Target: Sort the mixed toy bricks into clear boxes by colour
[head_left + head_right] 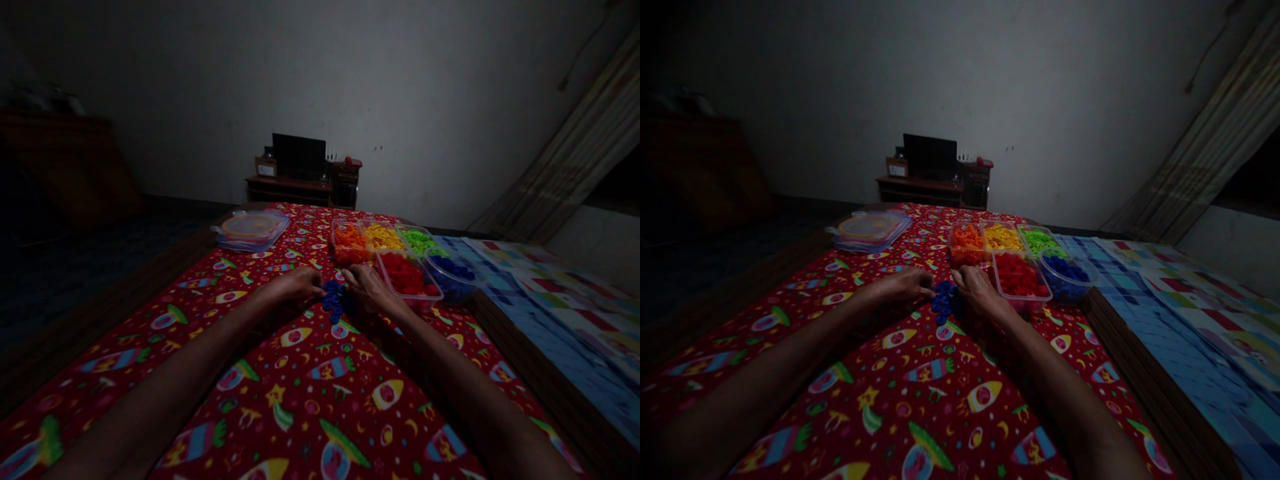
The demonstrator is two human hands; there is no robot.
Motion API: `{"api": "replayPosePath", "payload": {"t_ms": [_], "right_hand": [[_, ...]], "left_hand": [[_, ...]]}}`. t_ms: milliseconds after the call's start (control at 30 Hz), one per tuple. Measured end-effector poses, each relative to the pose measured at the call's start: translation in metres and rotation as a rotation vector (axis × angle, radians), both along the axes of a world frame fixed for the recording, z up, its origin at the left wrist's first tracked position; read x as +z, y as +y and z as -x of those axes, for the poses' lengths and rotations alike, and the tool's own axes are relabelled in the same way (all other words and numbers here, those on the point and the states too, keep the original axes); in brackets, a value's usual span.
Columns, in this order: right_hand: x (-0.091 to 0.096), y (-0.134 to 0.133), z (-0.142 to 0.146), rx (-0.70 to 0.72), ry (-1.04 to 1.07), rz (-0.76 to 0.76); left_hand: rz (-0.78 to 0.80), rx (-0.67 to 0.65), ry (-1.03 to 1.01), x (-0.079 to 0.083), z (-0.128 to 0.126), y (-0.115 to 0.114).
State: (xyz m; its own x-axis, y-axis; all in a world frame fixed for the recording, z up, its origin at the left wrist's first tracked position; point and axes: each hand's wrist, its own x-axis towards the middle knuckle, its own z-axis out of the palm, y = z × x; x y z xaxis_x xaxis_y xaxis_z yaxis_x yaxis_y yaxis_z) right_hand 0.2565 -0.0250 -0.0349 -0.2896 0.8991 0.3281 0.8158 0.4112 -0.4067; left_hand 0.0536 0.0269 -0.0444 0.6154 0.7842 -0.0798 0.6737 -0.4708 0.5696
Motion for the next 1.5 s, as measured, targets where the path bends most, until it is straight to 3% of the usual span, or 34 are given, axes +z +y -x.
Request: {"api": "replayPosePath", "payload": {"t_ms": [100, 233, 333, 433, 500, 600, 700, 800, 867, 1133, 1300, 1367, 1500], "right_hand": [[-0.002, 0.003, 0.001, 0.009, 0.031, 0.011], [-0.006, 0.004, 0.001, 0.108, 0.118, -0.029], [-0.006, 0.003, 0.004, 0.222, 0.167, -0.032], [-0.005, 0.002, 0.006, 0.301, 0.154, -0.030], [-0.004, 0.003, 0.004, 0.283, 0.147, -0.049], [-0.002, 0.009, -0.003, 0.150, 0.142, -0.094], [0.000, 0.014, -0.008, 0.062, 0.117, -0.123], [0.001, 0.015, -0.007, 0.065, 0.123, -0.136], [0.001, 0.013, -0.005, 0.079, 0.134, -0.139], [0.000, 0.011, -0.003, 0.116, 0.152, -0.092], [0.006, 0.009, 0.002, 0.079, 0.298, 0.062], [0.007, 0.008, 0.006, 0.062, 0.467, 0.235], [0.006, 0.005, 0.014, 0.062, 1.009, 0.699]], "left_hand": [[-0.017, 0.074, -0.054, -0.003, 0.001, 0.005], [0.046, 0.175, -0.369, -0.009, -0.002, 0.014], [0.112, 0.215, -0.575, -0.008, -0.012, 0.008], [0.112, 0.191, -0.637, -0.004, -0.022, -0.003], [0.061, 0.191, -0.615, -0.002, -0.026, -0.008], [-0.183, 0.203, -0.486, -0.004, -0.022, -0.006], [-0.374, 0.090, -0.312, -0.013, -0.015, 0.003], [-0.345, -0.067, -0.210, -0.019, -0.012, 0.009], [-0.303, -0.098, -0.166, -0.017, -0.012, 0.008], [-0.218, 0.027, -0.045, -0.006, -0.008, 0.001], [-0.177, 0.151, -0.153, 0.002, -0.008, 0.003], [-0.200, 0.183, -0.268, 0.011, -0.011, 0.000], [-0.304, 0.159, -0.373, 0.026, -0.022, -0.015]]}}
